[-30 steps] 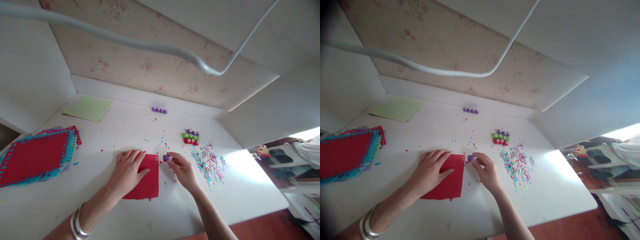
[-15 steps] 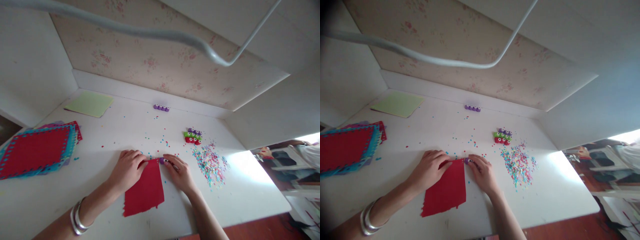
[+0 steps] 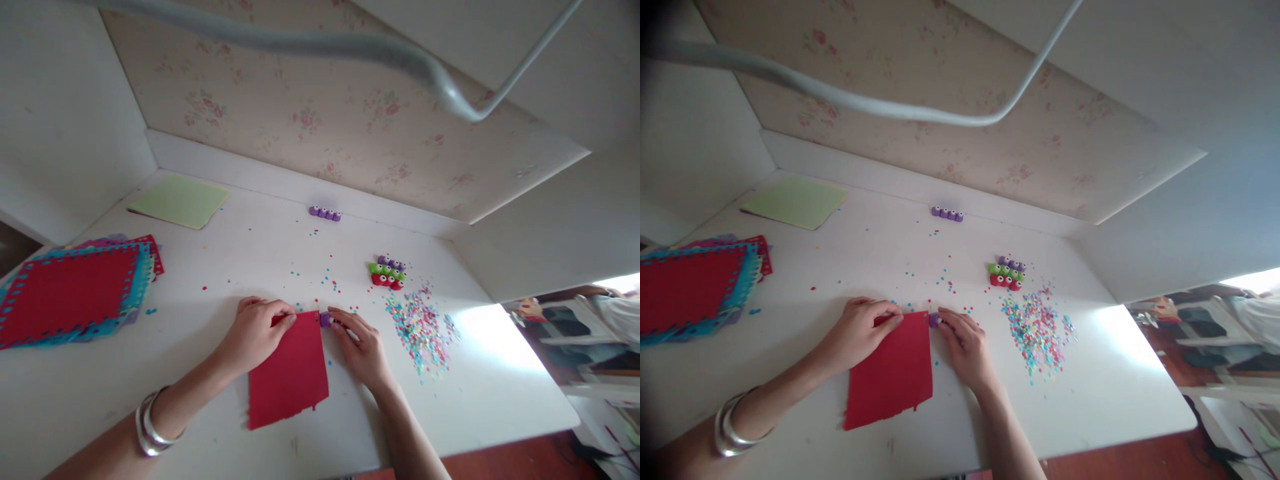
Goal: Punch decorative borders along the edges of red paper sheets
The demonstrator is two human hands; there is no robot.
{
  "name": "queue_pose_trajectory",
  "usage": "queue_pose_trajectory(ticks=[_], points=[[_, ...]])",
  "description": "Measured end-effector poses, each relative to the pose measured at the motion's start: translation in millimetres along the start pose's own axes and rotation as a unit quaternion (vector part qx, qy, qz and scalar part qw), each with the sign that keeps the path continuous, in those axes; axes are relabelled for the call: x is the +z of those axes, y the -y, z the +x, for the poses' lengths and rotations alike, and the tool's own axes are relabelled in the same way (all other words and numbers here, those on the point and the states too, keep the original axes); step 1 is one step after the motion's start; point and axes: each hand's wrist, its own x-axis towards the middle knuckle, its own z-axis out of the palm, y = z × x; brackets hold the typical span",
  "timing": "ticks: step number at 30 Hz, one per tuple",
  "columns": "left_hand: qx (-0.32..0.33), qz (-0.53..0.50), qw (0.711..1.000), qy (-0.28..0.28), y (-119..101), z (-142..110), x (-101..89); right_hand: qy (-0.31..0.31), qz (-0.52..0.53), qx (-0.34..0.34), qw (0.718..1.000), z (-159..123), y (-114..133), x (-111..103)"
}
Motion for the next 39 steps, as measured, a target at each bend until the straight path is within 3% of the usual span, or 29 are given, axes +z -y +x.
queue_pose_trajectory(ticks=[9,14,19,26,29,32,35,39], points=[[-0.015,0.003,1.000,0.003,-0.2,-0.4,1.5,0.011,-0.007,-0.044,0.999,1.0,2.0,-0.7],[-0.003,0.022,1.000,-0.020,-2.5,-2.2,5.4,0.055,-0.035,-0.062,0.996,3.8,11.5,-4.1],[0.026,0.036,0.999,-0.031,-2.3,-4.8,9.9,0.098,-0.031,-0.024,0.994,9.8,19.1,-8.2],[0.079,0.109,0.989,-0.059,-10.5,-13.9,6.1,0.153,-0.044,0.085,0.984,32.4,26.1,-24.4],[0.114,0.117,0.986,-0.032,-15.5,-21.3,8.1,0.226,-0.100,0.181,0.952,51.6,21.8,-33.7],[0.114,0.122,0.986,0.000,-14.1,-27.8,16.8,0.373,-0.136,0.259,0.881,71.8,18.4,-39.9],[0.123,0.129,0.984,0.019,-9.2,-30.6,25.2,0.463,-0.162,0.277,0.826,88.0,20.0,-40.0],[0.118,0.130,0.984,0.027,-6.1,-30.4,28.8,0.524,-0.150,0.278,0.791,100.6,22.9,-32.9]])
